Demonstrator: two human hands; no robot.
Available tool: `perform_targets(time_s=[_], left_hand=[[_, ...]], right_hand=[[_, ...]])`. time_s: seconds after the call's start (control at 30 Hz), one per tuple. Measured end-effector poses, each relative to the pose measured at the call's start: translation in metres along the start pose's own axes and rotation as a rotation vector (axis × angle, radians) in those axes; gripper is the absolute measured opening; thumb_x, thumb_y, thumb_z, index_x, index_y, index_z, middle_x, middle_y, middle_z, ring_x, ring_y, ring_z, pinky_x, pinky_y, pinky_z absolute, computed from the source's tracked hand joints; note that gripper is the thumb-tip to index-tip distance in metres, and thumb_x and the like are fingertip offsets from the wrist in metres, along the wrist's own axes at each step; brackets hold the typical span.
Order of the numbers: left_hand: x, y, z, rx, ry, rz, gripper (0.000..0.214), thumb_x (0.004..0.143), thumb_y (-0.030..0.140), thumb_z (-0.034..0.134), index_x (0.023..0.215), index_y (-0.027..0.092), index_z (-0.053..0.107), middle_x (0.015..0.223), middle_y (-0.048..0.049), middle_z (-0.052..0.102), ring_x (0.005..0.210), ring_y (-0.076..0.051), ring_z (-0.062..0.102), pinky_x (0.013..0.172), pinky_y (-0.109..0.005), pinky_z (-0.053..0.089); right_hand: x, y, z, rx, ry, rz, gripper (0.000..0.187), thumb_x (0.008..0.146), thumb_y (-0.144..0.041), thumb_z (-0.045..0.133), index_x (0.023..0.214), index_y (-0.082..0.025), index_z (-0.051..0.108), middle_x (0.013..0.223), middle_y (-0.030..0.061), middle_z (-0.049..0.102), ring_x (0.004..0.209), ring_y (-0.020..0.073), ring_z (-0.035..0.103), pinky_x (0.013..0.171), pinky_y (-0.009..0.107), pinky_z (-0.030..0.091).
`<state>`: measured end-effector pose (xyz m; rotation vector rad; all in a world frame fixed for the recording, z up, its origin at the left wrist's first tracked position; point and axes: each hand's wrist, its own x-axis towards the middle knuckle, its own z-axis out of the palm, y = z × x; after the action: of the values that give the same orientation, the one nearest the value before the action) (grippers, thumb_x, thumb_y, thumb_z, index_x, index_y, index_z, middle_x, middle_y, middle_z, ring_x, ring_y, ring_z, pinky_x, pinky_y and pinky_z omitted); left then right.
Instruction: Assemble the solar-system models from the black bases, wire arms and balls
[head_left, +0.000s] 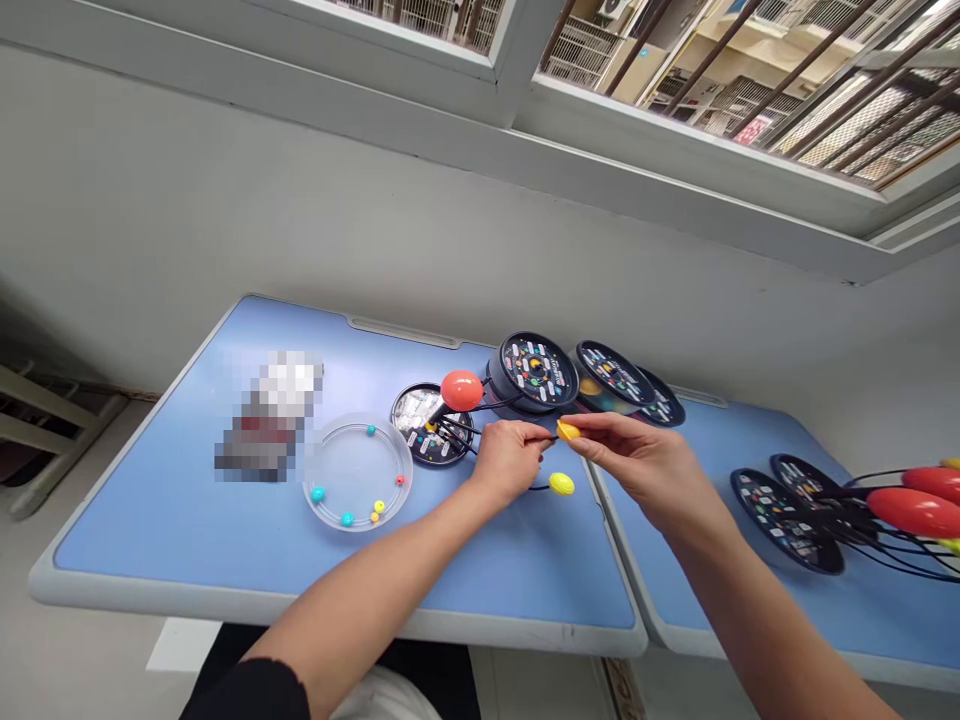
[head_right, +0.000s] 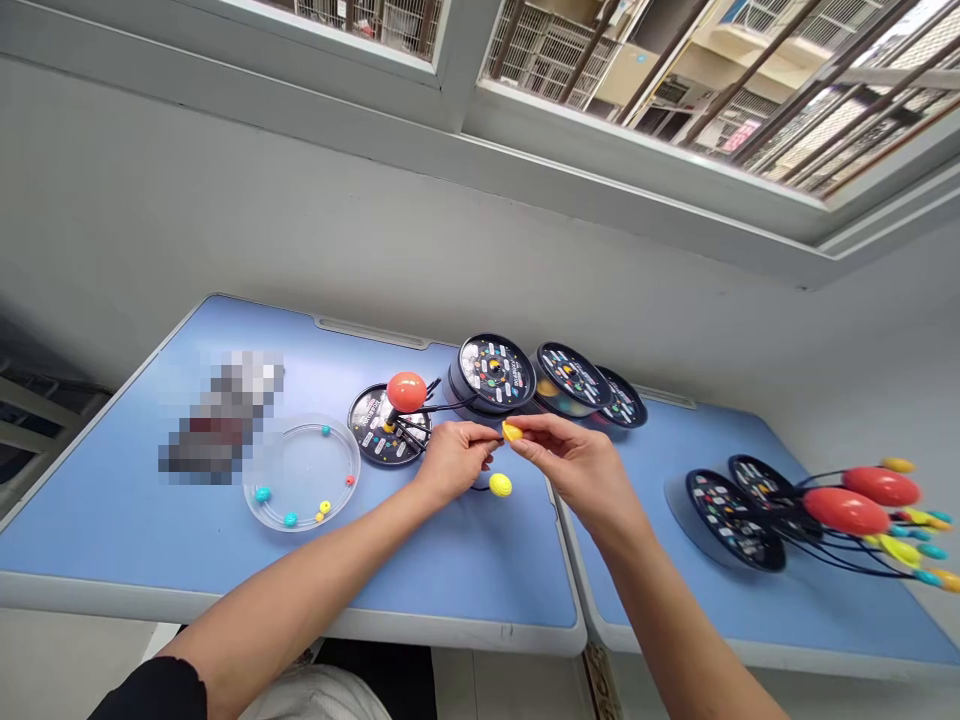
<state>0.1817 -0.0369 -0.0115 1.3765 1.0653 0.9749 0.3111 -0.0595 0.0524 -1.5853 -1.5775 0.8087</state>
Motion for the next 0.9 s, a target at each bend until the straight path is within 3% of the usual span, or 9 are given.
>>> perform_targets(time_s=[0.33,0.53,0.73,0.9], left_hand=[[0.0005,-0.0058,0.005,0.009,0.015,0.039,0.026,0.075,0.007,0.054,0.087,0.019,0.074,0.076,-0.0013,0.07,0.055,-0.01,0.057,0.059,-0.02,0.048],[-0.0003,-0.0084,0.005,0.057,0.014,0.113,0.028,0.073,0.005,0.052,0.084,0.018,0.074,0.071,-0.0003,0.067,0.053,-0.008,0.053,0.056,-0.019,0.047],[-0.0002,-0.0075,0.004,0.084,0.021,0.144,0.03,0.073,0.003,0.05,0.085,0.017,0.074,0.068,0.0,0.066,0.053,-0.008,0.053,0.056,-0.018,0.045],[-0.001,-0.0061,0.0028,0.139,0.009,0.19,0.028,0.076,0.005,0.051,0.085,0.018,0.074,0.063,0.0008,0.064,0.055,-0.009,0.053,0.058,-0.018,0.043]], right_hand=[[-0.0022,-0.0008,-0.0026,-0.273,0.009,-0.09,0.03,0.064,-0.046,0.069,0.082,-0.022,0.072,0.08,0.0051,0.072,0.075,0.0252,0.064,0.071,0.039,0.05],[0.0006,-0.0021,-0.0027,-0.318,-0.02,-0.131,0.026,0.065,-0.043,0.066,0.081,-0.022,0.071,0.079,0.0037,0.074,0.074,0.0247,0.067,0.07,0.036,0.052],[-0.0032,-0.006,0.0008,-0.441,0.038,-0.269,0.018,0.071,-0.037,0.06,0.078,-0.023,0.07,0.077,0.0022,0.074,0.067,0.0224,0.068,0.061,0.032,0.053],[-0.0018,-0.0053,-0.0016,-0.495,0.002,-0.345,0.016,0.073,-0.034,0.057,0.075,-0.022,0.068,0.075,0.0028,0.073,0.066,0.022,0.068,0.058,0.031,0.053]])
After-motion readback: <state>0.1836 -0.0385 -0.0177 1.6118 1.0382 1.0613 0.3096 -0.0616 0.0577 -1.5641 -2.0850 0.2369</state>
